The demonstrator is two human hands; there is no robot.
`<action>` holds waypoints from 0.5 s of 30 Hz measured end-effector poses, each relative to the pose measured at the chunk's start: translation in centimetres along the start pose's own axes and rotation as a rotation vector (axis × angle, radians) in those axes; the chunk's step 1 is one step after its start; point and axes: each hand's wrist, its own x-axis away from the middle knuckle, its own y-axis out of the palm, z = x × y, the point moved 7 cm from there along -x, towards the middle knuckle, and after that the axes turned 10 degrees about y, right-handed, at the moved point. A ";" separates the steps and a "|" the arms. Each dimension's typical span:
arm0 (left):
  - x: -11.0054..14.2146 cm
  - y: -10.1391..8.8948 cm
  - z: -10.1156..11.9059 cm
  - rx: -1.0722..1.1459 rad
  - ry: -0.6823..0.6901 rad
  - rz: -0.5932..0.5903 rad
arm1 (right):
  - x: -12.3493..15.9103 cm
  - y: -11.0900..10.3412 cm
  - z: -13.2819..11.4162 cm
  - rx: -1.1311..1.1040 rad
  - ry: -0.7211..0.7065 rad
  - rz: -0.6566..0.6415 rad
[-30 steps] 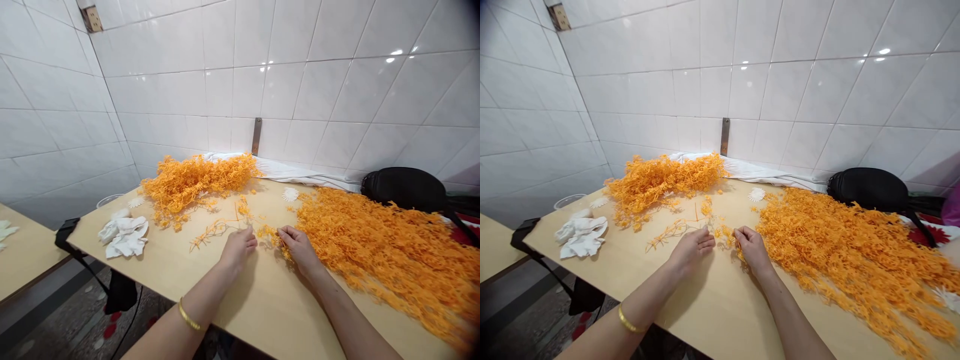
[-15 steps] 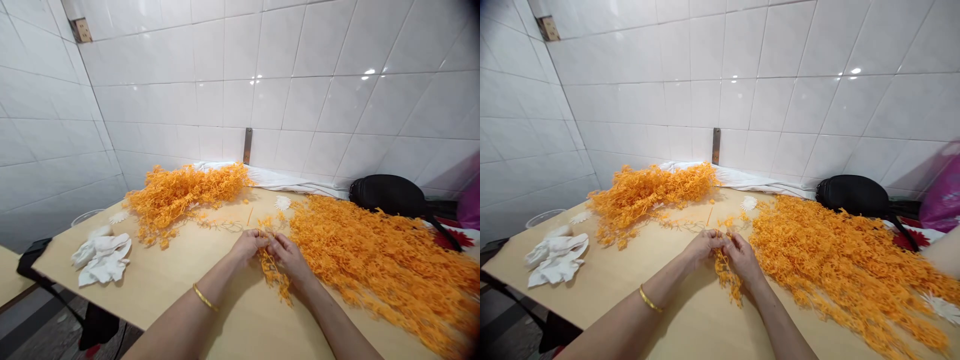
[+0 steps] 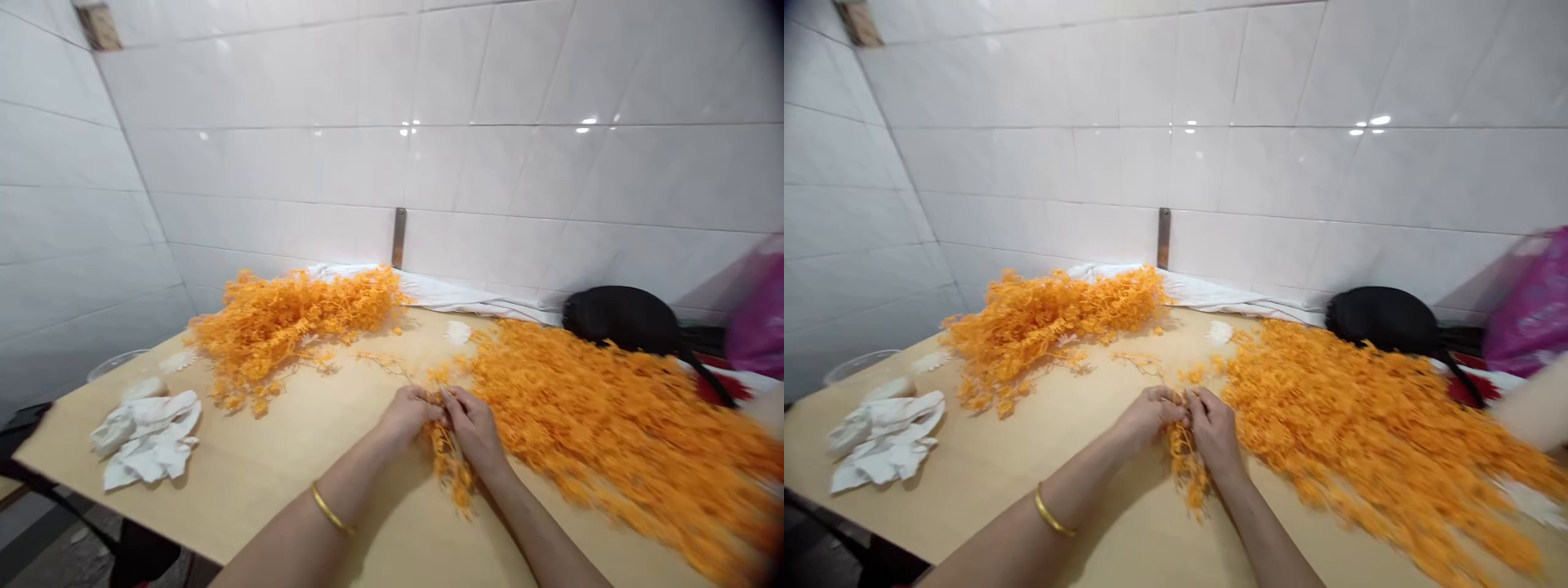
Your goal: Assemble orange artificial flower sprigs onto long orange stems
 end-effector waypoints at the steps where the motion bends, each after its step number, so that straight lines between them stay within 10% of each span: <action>1: -0.1 0.2 -0.1 -0.031 0.015 -0.012 | 0.0 -0.2 0.0 0.047 -0.015 0.027; 6: -1.3 0.4 -0.7 -0.109 0.003 -0.094 | -0.6 0.0 1.4 0.065 0.084 0.043; 12: -1.1 0.7 -0.1 0.225 -0.099 -0.267 | -3.0 -2.3 7.6 -0.437 0.423 0.055; 15: -2.1 -0.1 0.6 0.364 -0.025 -0.197 | -4.8 -3.6 8.5 -0.470 0.352 -0.031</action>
